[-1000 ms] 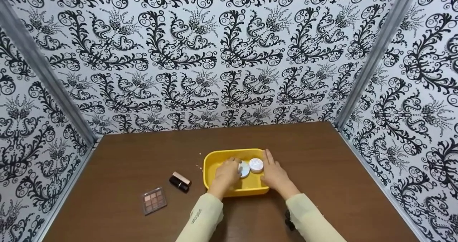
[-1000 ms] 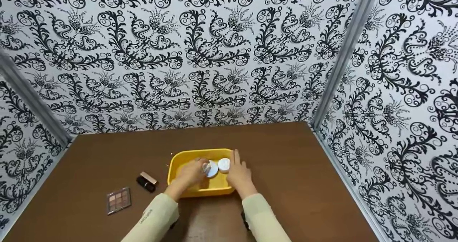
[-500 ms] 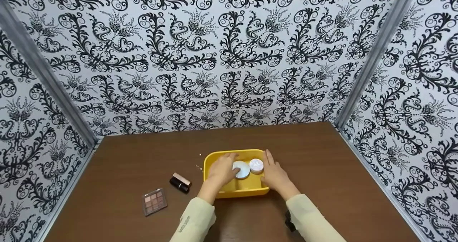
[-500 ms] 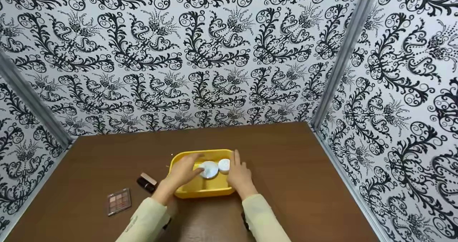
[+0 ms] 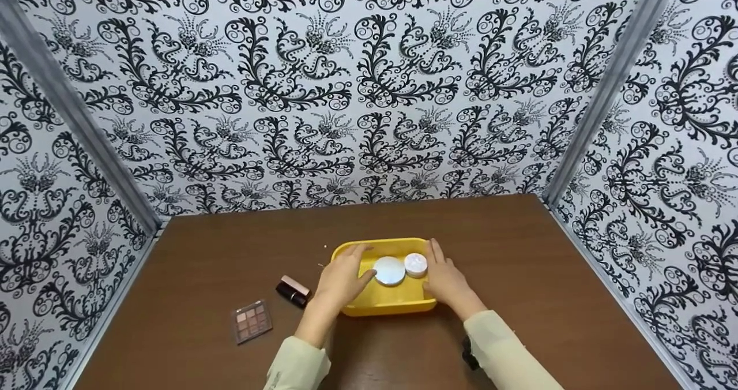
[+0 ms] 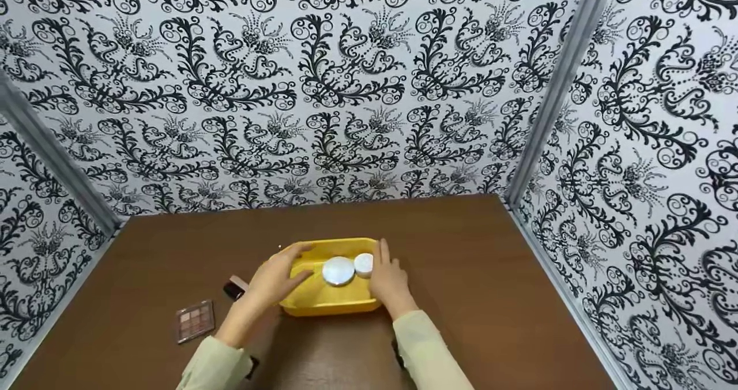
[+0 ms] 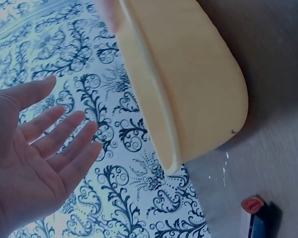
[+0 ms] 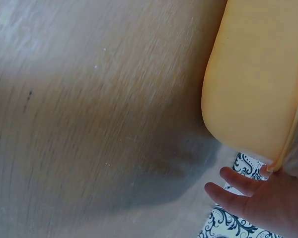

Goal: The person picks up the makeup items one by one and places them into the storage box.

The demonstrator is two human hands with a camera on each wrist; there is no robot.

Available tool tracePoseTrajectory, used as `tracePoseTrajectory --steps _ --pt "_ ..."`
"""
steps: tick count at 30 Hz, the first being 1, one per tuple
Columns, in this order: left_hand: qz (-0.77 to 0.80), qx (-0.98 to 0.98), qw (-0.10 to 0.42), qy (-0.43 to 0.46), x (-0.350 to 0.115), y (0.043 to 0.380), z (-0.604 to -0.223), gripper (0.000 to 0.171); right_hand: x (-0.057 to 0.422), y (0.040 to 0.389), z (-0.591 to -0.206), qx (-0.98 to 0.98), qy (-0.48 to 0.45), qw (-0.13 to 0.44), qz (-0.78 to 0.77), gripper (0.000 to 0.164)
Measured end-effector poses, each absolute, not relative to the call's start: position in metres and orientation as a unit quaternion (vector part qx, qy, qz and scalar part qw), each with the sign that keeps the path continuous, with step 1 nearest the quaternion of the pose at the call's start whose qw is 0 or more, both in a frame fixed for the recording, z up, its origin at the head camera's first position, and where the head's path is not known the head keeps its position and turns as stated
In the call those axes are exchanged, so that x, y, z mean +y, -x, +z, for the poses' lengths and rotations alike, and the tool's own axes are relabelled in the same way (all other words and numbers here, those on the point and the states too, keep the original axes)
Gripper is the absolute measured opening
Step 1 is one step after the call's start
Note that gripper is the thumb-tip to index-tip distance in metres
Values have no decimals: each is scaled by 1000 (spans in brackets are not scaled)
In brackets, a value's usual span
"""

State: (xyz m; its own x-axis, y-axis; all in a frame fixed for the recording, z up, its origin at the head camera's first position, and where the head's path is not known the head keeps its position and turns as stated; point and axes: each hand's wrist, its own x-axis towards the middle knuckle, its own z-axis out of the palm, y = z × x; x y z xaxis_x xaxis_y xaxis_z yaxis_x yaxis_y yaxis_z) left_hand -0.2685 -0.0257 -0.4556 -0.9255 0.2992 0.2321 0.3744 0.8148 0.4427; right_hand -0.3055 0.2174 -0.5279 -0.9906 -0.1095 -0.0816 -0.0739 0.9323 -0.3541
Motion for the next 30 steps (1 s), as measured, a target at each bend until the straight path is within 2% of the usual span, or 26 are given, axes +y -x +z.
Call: tracePoseTrajectory --steps 16,24,30 --pt "-314 -936 77 138 -78 234 -464 44 220 305 -530 984 52 45 -165 92" --pt "-318 -940 84 94 -107 228 -476 39 219 305 -529 983 40 54 -170 91" --pt "-299 -949 76 62 -128 225 -482 42 218 306 -529 984 43 47 -169 90"
